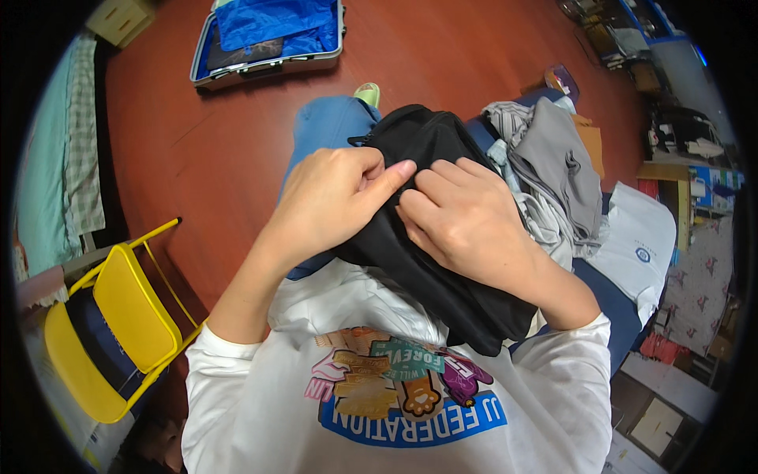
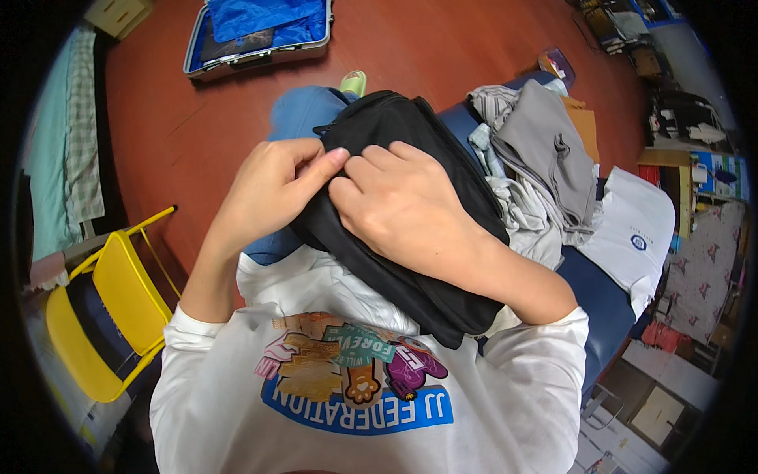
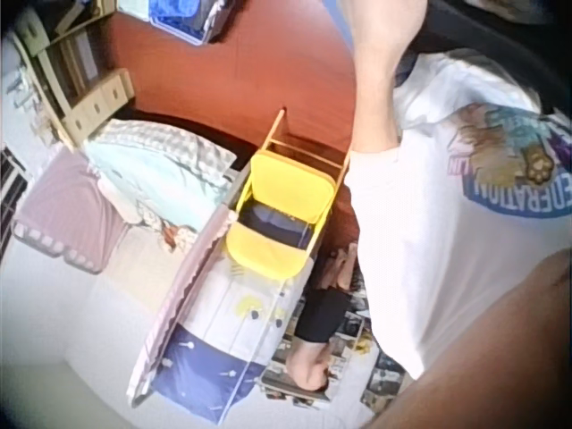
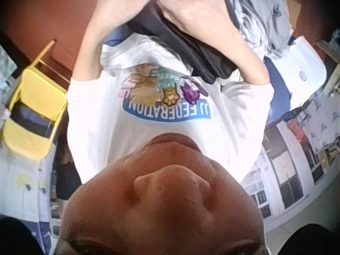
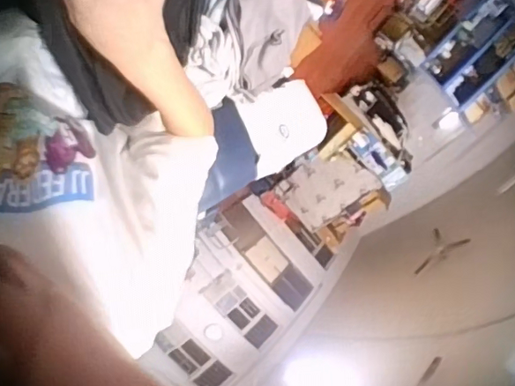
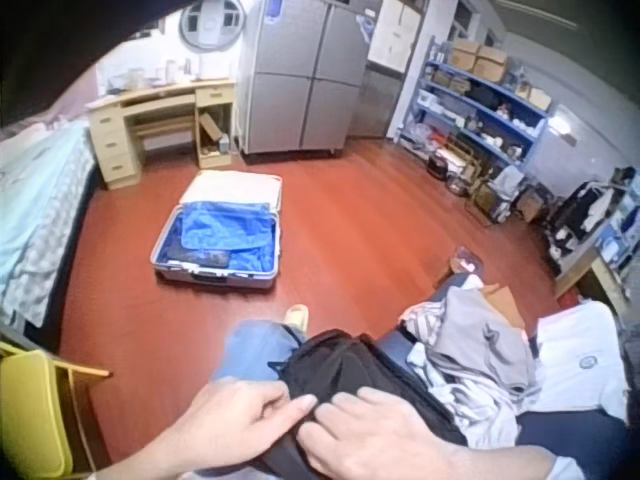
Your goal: The person unzips, zips, and checks the compartments of a backpack by hand before placing it onto a chair, then picks up, unfolds, and folds pairs of pants.
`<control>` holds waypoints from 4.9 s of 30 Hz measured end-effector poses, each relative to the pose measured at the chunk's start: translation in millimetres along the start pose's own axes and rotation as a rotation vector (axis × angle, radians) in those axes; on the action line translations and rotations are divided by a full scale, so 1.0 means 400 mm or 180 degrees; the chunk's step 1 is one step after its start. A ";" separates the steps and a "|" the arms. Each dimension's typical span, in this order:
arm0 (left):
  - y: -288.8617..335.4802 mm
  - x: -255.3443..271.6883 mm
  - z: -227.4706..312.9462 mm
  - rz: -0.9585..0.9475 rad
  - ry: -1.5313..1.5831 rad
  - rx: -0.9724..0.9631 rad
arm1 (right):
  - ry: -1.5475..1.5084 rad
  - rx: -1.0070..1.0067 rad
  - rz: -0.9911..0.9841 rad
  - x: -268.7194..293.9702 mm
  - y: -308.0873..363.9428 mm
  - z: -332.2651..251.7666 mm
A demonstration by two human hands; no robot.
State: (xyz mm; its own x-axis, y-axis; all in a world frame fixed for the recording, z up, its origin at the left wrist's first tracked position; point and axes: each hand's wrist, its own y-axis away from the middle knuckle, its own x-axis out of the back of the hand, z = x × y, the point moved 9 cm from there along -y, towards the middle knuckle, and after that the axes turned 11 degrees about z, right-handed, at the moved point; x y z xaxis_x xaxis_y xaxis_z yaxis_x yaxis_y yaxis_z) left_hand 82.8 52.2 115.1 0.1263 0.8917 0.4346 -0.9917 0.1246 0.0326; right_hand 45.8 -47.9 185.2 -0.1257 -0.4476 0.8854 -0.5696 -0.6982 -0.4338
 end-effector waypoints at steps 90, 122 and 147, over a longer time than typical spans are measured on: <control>0.220 -0.184 0.267 -0.0220 -0.0660 -0.2833 | -0.3088 -0.4542 0.0754 0.063 0.893 0.110; 0.085 0.096 -0.215 0.0980 0.1260 0.0968 | -0.1026 -0.3007 0.0546 0.167 0.639 0.082; -0.026 0.111 -0.146 0.0032 0.1453 0.0004 | -0.0345 -0.1532 0.0795 0.016 0.398 -0.179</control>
State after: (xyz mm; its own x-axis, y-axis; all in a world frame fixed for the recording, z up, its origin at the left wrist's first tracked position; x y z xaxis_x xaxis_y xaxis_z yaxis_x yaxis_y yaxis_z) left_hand 100.3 115.8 81.5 0.1146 0.9934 -0.0064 -0.9929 0.1148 0.0314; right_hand -103.9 -122.0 133.9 -0.2346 -0.6396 0.7321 -0.8434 -0.2406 -0.4804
